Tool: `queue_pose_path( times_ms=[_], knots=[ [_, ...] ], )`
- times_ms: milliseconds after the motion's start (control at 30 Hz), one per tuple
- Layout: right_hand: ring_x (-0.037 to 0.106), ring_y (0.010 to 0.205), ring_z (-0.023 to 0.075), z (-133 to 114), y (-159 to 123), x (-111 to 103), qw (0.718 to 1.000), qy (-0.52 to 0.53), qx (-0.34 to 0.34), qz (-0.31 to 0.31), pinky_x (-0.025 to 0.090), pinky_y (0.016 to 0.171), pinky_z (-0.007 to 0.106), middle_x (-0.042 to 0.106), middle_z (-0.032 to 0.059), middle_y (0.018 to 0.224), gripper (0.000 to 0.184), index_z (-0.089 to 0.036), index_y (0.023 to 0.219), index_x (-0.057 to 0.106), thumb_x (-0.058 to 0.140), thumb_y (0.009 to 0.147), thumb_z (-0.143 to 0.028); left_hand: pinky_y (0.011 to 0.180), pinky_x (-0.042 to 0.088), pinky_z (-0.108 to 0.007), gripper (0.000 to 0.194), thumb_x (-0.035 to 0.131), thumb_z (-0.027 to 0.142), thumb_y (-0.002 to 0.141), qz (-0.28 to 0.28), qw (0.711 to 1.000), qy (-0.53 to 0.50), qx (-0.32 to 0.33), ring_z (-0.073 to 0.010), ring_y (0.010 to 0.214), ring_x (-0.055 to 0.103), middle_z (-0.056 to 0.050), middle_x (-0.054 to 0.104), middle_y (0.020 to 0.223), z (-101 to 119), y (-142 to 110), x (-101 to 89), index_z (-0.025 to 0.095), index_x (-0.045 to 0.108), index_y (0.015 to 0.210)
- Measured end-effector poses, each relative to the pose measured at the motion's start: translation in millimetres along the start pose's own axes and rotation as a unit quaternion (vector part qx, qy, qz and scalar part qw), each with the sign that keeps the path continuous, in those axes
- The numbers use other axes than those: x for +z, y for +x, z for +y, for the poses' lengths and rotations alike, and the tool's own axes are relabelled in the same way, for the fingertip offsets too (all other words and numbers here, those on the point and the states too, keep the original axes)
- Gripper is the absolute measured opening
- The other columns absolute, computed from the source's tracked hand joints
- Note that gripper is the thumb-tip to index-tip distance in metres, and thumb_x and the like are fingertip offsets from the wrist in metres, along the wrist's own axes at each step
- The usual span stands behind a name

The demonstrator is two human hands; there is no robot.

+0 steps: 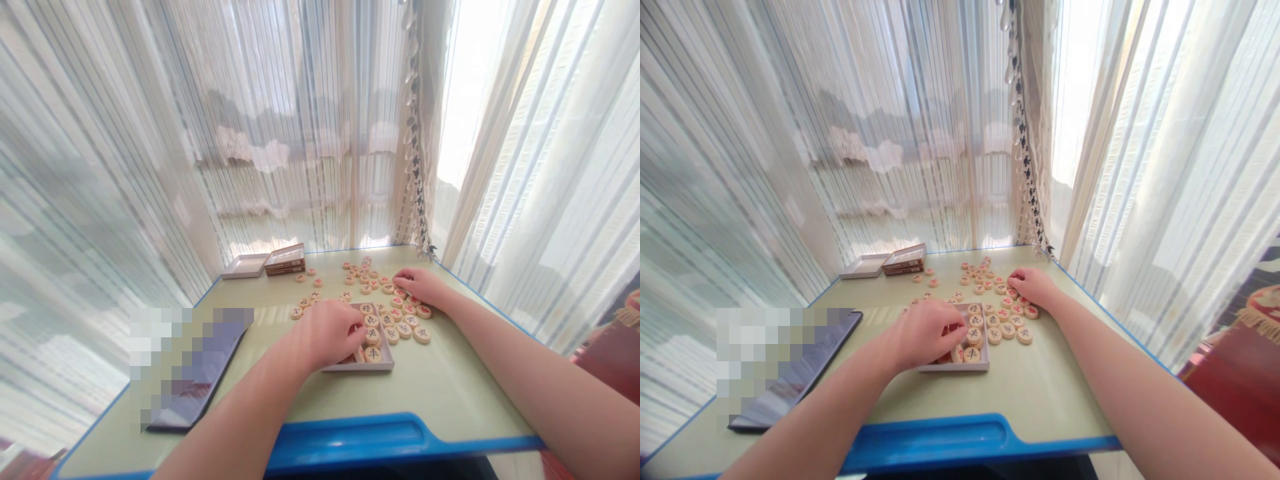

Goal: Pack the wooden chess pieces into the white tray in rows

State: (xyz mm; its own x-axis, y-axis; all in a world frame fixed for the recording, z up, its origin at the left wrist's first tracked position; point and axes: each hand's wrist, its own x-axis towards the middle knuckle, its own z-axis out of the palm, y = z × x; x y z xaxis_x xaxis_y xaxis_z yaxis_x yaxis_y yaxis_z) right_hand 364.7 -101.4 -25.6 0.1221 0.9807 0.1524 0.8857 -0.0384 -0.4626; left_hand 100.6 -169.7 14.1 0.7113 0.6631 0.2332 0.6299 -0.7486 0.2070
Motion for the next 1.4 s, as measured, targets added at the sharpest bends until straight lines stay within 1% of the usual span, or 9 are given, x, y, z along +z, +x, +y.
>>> queue_pose_path(
  times_ms=[100, 300, 500, 633, 767, 867, 1067, 1233, 1400],
  knots=[
    [0.062, 0.078, 0.0176, 0, 0, 0, 1.000, -0.001, 0.002, -0.001, 0.045, 0.067, 0.025, 0.070, 0.0024, 0.084, 0.027, -0.022, 0.088, 0.068, 0.050, 0.077, -0.038, 0.055, 0.033, -0.022, 0.026, 0.045, 0.029, 0.080, 0.018, 1.000, -0.005, 0.002, -0.0115, 0.063, 0.052, -0.001, 0.061, 0.066, -1, 1, 2.3, 0.018, 0.062, 0.064],
    [0.061, 0.072, 0.0166, 2, 0, 1, 1.000, 0.001, 0.001, -0.004, 0.044, 0.063, 0.025, 0.070, 0.0020, 0.082, 0.027, -0.022, 0.088, 0.068, 0.050, 0.077, -0.039, 0.065, 0.040, -0.023, 0.026, 0.042, 0.029, 0.083, 0.070, 0.997, -0.019, -0.020, -0.0127, 0.069, 0.054, -0.001, 0.063, 0.071, -13, 6, 9.5, 0.020, 0.064, 0.072],
    [0.061, 0.071, 0.0168, 6, 3, 3, 1.000, 0.011, -0.002, 0.001, 0.044, 0.061, 0.025, 0.070, 0.0017, 0.080, 0.027, -0.022, 0.087, 0.069, 0.051, 0.075, -0.039, 0.089, 0.041, -0.031, 0.027, 0.045, 0.031, 0.082, 0.157, 0.983, 0.037, -0.085, -0.0213, 0.098, 0.054, -0.007, 0.064, 0.100, -37, 13, 18.2, 0.019, 0.065, 0.095],
    [0.060, 0.069, 0.0160, 7, 4, 3, 1.000, 0.008, -0.002, -0.001, 0.043, 0.060, 0.024, 0.070, 0.0011, 0.080, 0.027, -0.023, 0.087, 0.069, 0.050, 0.076, -0.039, 0.089, 0.042, -0.034, 0.033, 0.042, 0.034, 0.083, 0.111, 0.983, 0.049, -0.141, -0.0234, 0.101, 0.055, -0.009, 0.063, 0.105, -48, 14, 21.9, 0.017, 0.063, 0.101],
    [0.061, 0.071, 0.0159, 5, 3, 3, 1.000, 0.010, -0.001, -0.003, 0.043, 0.061, 0.024, 0.070, 0.0011, 0.081, 0.027, -0.023, 0.087, 0.069, 0.050, 0.076, -0.039, 0.079, 0.043, -0.031, 0.036, 0.036, 0.037, 0.086, 0.063, 0.984, 0.044, -0.158, -0.0208, 0.092, 0.058, -0.009, 0.066, 0.096, -47, 14, 21.0, 0.018, 0.065, 0.093],
    [0.060, 0.069, 0.0154, 4, 2, 2, 1.000, 0.009, 0.004, -0.006, 0.043, 0.059, 0.023, 0.069, 0.0010, 0.081, 0.028, -0.023, 0.088, 0.068, 0.049, 0.076, -0.039, 0.074, 0.043, -0.029, 0.036, 0.035, 0.037, 0.086, 0.058, 0.985, 0.048, -0.155, -0.0192, 0.086, 0.058, -0.008, 0.066, 0.090, -44, 14, 19.0, 0.018, 0.066, 0.086],
    [0.059, 0.061, 0.0139, 2, 0, 1, 1.000, 0.008, 0.013, -0.013, 0.042, 0.057, 0.024, 0.070, 0.0007, 0.080, 0.028, -0.023, 0.089, 0.068, 0.050, 0.076, -0.040, 0.073, 0.042, -0.028, 0.037, 0.036, 0.039, 0.086, 0.058, 0.985, 0.048, -0.155, -0.0192, 0.085, 0.057, -0.008, 0.066, 0.089, -43, 14, 17.3, 0.018, 0.066, 0.085],
    [0.060, 0.064, 0.0147, -1, 0, 0, 1.000, -0.004, 0.004, -0.006, 0.043, 0.058, 0.023, 0.069, 0.0018, 0.079, 0.027, -0.022, 0.089, 0.069, 0.051, 0.077, -0.039, 0.070, 0.042, -0.028, 0.039, 0.033, 0.040, 0.087, 0.047, 0.986, 0.064, -0.149, -0.0195, 0.083, 0.057, -0.008, 0.065, 0.088, -40, 13, 15.6, 0.017, 0.064, 0.081],
    [0.057, 0.053, 0.0118, -2, -2, -1, 1.000, 0.006, 0.012, -0.024, 0.043, 0.057, 0.024, 0.068, 0.0001, 0.074, 0.029, -0.023, 0.091, 0.068, 0.050, 0.077, -0.041, 0.072, 0.043, -0.029, 0.039, 0.032, 0.041, 0.087, 0.025, 0.985, 0.097, -0.138, -0.0201, 0.085, 0.057, -0.008, 0.064, 0.084, -35, 11, 14.0, 0.018, 0.062, 0.079]
  ],
)
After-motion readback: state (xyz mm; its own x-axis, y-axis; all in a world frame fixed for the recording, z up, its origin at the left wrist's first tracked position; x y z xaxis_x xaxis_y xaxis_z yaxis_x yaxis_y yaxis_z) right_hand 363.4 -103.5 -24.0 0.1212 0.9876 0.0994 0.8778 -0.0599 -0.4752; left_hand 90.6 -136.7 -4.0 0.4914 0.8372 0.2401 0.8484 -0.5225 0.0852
